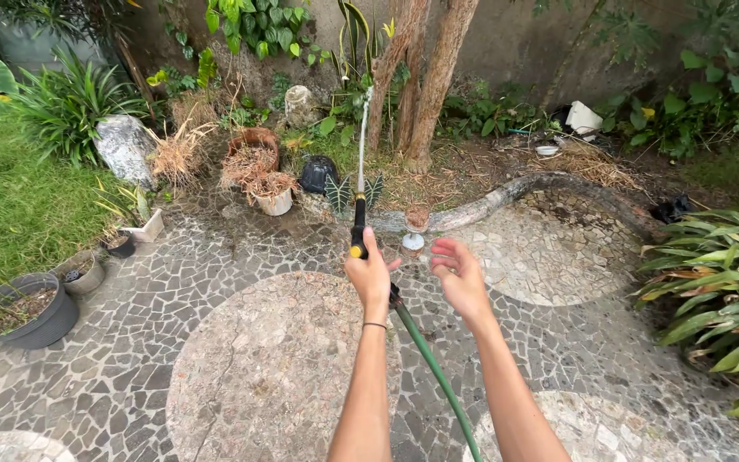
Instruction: The recorder uses a hose nozzle to water various plants and trees in an outdoor garden area.
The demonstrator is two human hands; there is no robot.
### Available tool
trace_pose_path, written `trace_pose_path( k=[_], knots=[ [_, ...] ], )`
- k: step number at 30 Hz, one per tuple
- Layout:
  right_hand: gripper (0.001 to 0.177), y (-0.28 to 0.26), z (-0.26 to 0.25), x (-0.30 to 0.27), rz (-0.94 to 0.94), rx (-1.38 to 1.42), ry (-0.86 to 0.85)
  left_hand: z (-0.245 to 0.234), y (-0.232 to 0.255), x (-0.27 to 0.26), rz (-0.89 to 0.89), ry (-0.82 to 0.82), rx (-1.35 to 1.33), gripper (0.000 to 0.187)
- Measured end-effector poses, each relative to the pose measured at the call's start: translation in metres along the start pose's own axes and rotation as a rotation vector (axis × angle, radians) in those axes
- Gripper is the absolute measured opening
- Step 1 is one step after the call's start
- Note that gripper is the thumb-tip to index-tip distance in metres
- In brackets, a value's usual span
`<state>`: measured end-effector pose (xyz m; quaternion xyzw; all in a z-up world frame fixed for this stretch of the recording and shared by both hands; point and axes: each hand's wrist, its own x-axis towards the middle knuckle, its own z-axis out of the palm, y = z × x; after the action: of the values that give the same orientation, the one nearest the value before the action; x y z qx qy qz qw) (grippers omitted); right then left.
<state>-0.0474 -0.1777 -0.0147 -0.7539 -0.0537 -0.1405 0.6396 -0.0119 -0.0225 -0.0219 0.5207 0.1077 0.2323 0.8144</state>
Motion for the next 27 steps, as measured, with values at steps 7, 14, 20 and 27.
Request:
trace_pose_path(
  k=[7,14,20,27],
  knots=[
    [0.051,-0.01,-0.001,0.001,0.039,0.005,0.01,-0.007,-0.015,-0.021,-0.058,0.0,-0.076,0.046],
    [0.048,-0.005,-0.004,0.004,-0.029,0.049,0.028,-0.029,0.0,-0.014,-0.014,0.09,-0.171,0.044],
    [0.046,-0.007,-0.008,0.003,-0.019,0.049,-0.001,-0.048,0.012,-0.012,-0.02,0.293,-0.14,0.043],
    [0.044,0.003,-0.017,0.009,-0.044,0.086,-0.016,-0.012,-0.013,-0.03,0.056,-0.041,0.003,0.044]
  ],
)
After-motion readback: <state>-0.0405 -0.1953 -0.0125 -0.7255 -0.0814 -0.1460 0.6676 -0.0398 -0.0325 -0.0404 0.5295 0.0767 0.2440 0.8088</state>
